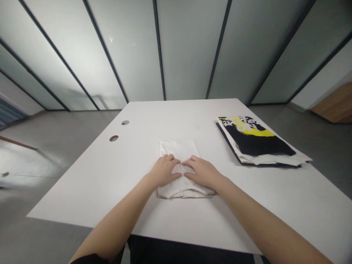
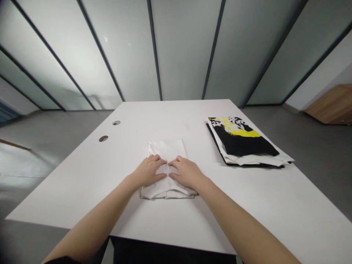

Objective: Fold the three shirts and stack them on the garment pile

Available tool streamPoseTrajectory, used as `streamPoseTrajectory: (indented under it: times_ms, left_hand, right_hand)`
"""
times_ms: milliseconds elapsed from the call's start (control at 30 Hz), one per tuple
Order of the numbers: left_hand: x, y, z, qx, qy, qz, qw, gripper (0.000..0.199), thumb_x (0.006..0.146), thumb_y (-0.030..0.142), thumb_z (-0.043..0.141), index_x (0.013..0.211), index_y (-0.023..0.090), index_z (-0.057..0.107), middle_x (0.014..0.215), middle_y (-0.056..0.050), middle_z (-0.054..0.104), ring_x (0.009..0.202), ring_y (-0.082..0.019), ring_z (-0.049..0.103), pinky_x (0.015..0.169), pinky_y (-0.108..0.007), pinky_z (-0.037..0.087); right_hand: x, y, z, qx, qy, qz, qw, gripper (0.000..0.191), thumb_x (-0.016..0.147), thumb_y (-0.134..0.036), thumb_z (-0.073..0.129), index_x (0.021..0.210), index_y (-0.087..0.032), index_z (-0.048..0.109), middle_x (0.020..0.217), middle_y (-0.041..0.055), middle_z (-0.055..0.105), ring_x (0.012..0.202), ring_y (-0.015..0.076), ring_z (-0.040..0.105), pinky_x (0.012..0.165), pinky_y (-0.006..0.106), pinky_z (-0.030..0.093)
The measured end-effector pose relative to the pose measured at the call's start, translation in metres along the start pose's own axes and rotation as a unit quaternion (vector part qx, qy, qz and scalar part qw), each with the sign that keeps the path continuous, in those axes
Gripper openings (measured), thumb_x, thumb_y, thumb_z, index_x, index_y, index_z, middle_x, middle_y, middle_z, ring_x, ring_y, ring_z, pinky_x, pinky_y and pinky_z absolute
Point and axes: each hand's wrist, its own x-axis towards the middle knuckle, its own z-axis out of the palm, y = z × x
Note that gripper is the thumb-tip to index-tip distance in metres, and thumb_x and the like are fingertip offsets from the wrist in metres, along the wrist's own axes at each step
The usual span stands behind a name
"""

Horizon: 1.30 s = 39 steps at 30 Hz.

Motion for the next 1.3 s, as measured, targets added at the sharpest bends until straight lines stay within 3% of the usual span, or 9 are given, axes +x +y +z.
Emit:
streamPoseTrajectory:
  times_ms: [133, 267, 367, 500, 633, 733, 833, 1033, 1300]
  left_hand:
    - [0.003, 0.007, 0.0, -0.032, -0.002, -0.069, 0.997, 0.038, 0.11, 0.049, 0.048, 0.106, 0.022, 0.076, 0.1, -0.008, 0.077, 0.094, -0.026, 0.073, 0.087, -0.039, 0.056]
    - [0.012, 0.012, 0.022, 0.023, 0.091, -0.126, 0.988, 0.04, 0.113, 0.033, 0.038, 0.131, 0.02, 0.07, 0.133, -0.015, 0.074, 0.125, -0.03, 0.068, 0.109, -0.046, 0.051]
    - [0.009, 0.01, 0.039, 0.071, 0.071, -0.102, 0.99, 0.057, 0.108, 0.044, 0.049, 0.158, 0.017, 0.052, 0.168, -0.02, 0.048, 0.156, -0.039, 0.044, 0.126, -0.058, 0.036]
    - [0.001, 0.005, 0.035, 0.07, 0.023, -0.055, 0.996, 0.073, 0.103, 0.057, 0.056, 0.163, 0.017, 0.048, 0.174, -0.019, 0.04, 0.159, -0.042, 0.039, 0.129, -0.06, 0.032]
    - [0.007, 0.008, 0.019, 0.013, 0.077, -0.063, 0.995, 0.049, 0.108, 0.043, 0.046, 0.146, 0.02, 0.065, 0.156, -0.014, 0.064, 0.145, -0.03, 0.059, 0.124, -0.047, 0.043]
    - [0.019, 0.015, 0.022, 0.008, 0.121, -0.116, 0.986, 0.051, 0.11, 0.03, 0.032, 0.151, 0.015, 0.061, 0.156, -0.016, 0.064, 0.15, -0.028, 0.054, 0.125, -0.046, 0.042]
    - [0.032, 0.018, 0.036, 0.05, 0.069, -0.156, 0.984, 0.06, 0.109, 0.032, 0.033, 0.162, 0.01, 0.049, 0.169, -0.02, 0.048, 0.16, -0.037, 0.04, 0.128, -0.058, 0.035]
    - [0.065, -0.007, 0.04, 0.069, -0.005, -0.27, 0.961, 0.074, 0.108, 0.052, 0.03, 0.174, 0.018, 0.031, 0.18, -0.019, 0.025, 0.166, -0.045, 0.021, 0.127, -0.073, 0.025]
    - [0.104, -0.045, 0.031, 0.055, 0.015, -0.3, 0.952, 0.073, 0.109, 0.044, 0.022, 0.172, 0.006, 0.031, 0.179, -0.021, 0.026, 0.167, -0.037, 0.022, 0.133, -0.057, 0.023]
  right_hand:
    - [0.003, -0.005, 0.006, -0.003, 0.021, 0.028, 0.999, 0.029, 0.108, -0.034, 0.055, 0.107, -0.022, 0.081, 0.1, 0.0086, 0.078, 0.094, 0.0248, 0.072, 0.088, 0.036, 0.053]
    - [0.01, -0.001, 0.026, -0.037, 0.084, -0.019, 0.996, 0.042, 0.109, -0.033, 0.047, 0.141, -0.016, 0.07, 0.146, 0.0185, 0.068, 0.139, 0.0325, 0.059, 0.116, 0.048, 0.045]
    - [0.005, 0.001, 0.035, -0.089, 0.037, -0.006, 0.995, 0.064, 0.108, -0.043, 0.048, 0.163, -0.01, 0.049, 0.171, 0.0221, 0.044, 0.159, 0.0396, 0.037, 0.126, 0.057, 0.035]
    - [-0.005, -0.009, 0.022, -0.11, 0.017, 0.02, 0.994, 0.054, 0.107, -0.045, 0.051, 0.152, -0.017, 0.061, 0.159, 0.0197, 0.058, 0.142, 0.0376, 0.057, 0.116, 0.053, 0.045]
    - [0.001, -0.02, 0.008, -0.056, 0.055, 0.031, 0.996, 0.037, 0.11, -0.027, 0.041, 0.118, -0.018, 0.076, 0.119, 0.0145, 0.077, 0.112, 0.0274, 0.07, 0.104, 0.042, 0.052]
    - [0.021, -0.02, 0.016, -0.012, 0.106, 0.008, 0.994, 0.045, 0.11, -0.02, 0.034, 0.135, -0.016, 0.07, 0.133, 0.0148, 0.074, 0.125, 0.025, 0.066, 0.112, 0.04, 0.048]
    - [0.042, -0.011, 0.032, -0.04, 0.074, 0.025, 0.996, 0.053, 0.107, -0.017, 0.033, 0.153, -0.011, 0.059, 0.157, 0.0187, 0.061, 0.146, 0.0275, 0.054, 0.124, 0.045, 0.039]
    - [0.07, 0.01, 0.032, -0.116, 0.011, 0.146, 0.982, 0.068, 0.11, -0.038, 0.036, 0.171, -0.008, 0.035, 0.18, 0.02, 0.025, 0.166, 0.0386, 0.024, 0.131, 0.056, 0.022]
    - [0.096, 0.018, 0.015, -0.103, -0.006, 0.225, 0.969, 0.073, 0.111, -0.046, 0.03, 0.174, -0.008, 0.026, 0.182, 0.019, 0.017, 0.168, 0.0357, 0.016, 0.133, 0.054, 0.018]
